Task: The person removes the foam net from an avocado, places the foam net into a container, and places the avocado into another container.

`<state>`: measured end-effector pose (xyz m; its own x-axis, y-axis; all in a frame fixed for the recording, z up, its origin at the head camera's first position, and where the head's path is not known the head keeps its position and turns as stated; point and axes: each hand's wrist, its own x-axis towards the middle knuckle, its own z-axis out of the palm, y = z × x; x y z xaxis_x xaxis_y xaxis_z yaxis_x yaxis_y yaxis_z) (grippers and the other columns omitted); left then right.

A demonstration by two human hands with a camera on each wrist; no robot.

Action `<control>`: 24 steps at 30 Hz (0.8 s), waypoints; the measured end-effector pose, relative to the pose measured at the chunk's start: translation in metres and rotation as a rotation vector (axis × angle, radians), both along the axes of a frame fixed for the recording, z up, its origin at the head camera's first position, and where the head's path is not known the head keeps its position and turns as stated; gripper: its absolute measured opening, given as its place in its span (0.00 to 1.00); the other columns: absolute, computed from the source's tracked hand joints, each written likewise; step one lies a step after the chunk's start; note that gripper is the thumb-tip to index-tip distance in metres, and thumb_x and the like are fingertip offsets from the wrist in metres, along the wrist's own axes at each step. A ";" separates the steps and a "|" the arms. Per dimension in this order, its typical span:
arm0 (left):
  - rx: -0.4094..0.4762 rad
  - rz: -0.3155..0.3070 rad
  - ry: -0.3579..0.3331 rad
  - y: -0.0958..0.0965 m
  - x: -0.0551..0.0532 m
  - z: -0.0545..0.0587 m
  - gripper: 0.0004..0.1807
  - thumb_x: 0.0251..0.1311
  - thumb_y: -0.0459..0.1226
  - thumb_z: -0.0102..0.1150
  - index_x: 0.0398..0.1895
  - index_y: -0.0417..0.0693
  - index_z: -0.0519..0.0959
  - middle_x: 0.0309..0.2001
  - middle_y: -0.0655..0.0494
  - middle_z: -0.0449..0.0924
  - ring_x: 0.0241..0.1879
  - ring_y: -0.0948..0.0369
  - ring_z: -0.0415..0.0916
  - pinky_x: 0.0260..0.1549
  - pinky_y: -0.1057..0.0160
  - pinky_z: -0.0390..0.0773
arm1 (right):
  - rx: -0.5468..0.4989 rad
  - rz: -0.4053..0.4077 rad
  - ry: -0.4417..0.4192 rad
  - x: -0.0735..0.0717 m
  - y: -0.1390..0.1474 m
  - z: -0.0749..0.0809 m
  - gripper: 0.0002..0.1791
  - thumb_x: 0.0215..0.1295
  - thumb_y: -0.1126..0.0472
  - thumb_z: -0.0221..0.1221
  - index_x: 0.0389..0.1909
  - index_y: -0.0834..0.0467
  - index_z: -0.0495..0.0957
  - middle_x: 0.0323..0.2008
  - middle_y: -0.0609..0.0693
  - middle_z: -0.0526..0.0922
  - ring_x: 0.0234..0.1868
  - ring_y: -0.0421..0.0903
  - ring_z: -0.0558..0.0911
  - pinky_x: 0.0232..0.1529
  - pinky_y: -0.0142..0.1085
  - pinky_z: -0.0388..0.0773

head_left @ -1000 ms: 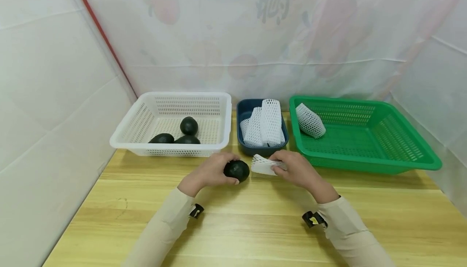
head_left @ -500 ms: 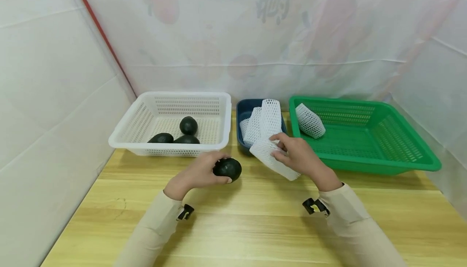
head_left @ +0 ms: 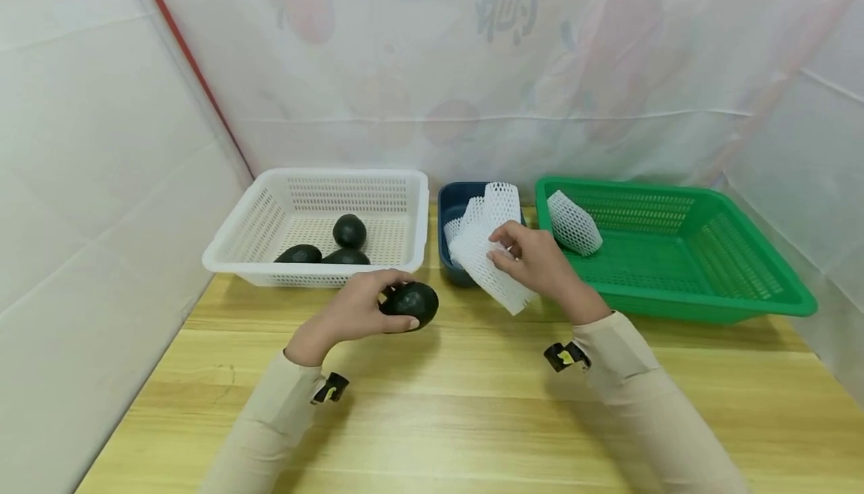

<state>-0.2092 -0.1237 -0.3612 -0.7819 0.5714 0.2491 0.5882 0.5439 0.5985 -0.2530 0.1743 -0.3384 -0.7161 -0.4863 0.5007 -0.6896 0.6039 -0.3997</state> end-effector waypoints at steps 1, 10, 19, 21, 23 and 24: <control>0.005 0.004 0.000 -0.001 0.000 0.001 0.29 0.43 0.46 0.72 0.50 0.45 0.77 0.40 0.56 0.78 0.37 0.61 0.74 0.37 0.58 0.76 | -0.011 -0.004 -0.013 -0.002 -0.001 0.001 0.10 0.56 0.67 0.64 0.39 0.63 0.77 0.28 0.53 0.80 0.23 0.42 0.76 0.25 0.38 0.74; 0.020 0.027 -0.001 -0.007 0.001 0.012 0.30 0.45 0.45 0.72 0.52 0.43 0.76 0.41 0.52 0.79 0.37 0.58 0.76 0.34 0.59 0.77 | -0.103 -0.125 -0.045 -0.019 -0.014 0.006 0.12 0.57 0.67 0.62 0.42 0.64 0.76 0.31 0.58 0.81 0.28 0.48 0.80 0.29 0.42 0.75; -0.008 0.063 -0.010 -0.013 0.000 0.014 0.31 0.44 0.45 0.72 0.53 0.43 0.75 0.41 0.51 0.78 0.37 0.59 0.77 0.32 0.64 0.76 | -0.161 -0.329 -0.201 -0.038 -0.034 0.009 0.16 0.60 0.59 0.62 0.46 0.63 0.73 0.37 0.59 0.79 0.37 0.52 0.79 0.37 0.46 0.75; -0.011 0.070 -0.009 -0.014 0.001 0.014 0.31 0.44 0.45 0.72 0.53 0.43 0.76 0.41 0.52 0.78 0.37 0.59 0.77 0.32 0.64 0.76 | -0.162 -0.347 -0.198 -0.043 -0.036 0.008 0.16 0.61 0.59 0.61 0.47 0.63 0.72 0.37 0.59 0.79 0.38 0.52 0.79 0.37 0.46 0.75; -0.008 0.075 -0.008 -0.015 0.001 0.014 0.31 0.44 0.45 0.72 0.53 0.43 0.76 0.41 0.52 0.78 0.37 0.58 0.77 0.32 0.64 0.76 | -0.169 -0.358 -0.192 -0.047 -0.039 0.007 0.17 0.61 0.58 0.61 0.48 0.63 0.72 0.37 0.59 0.79 0.37 0.52 0.79 0.36 0.45 0.76; -0.008 0.076 -0.005 -0.016 0.001 0.014 0.31 0.44 0.45 0.72 0.53 0.43 0.76 0.41 0.51 0.78 0.37 0.58 0.77 0.32 0.64 0.76 | -0.171 -0.359 -0.192 -0.048 -0.040 0.007 0.18 0.62 0.57 0.61 0.49 0.63 0.72 0.38 0.60 0.79 0.38 0.53 0.79 0.36 0.45 0.76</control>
<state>-0.2084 -0.1395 -0.3471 -0.8246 0.5119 0.2407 0.5416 0.5915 0.5973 -0.3015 0.1347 -0.3313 -0.9123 -0.1116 0.3939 -0.3519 0.7054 -0.6152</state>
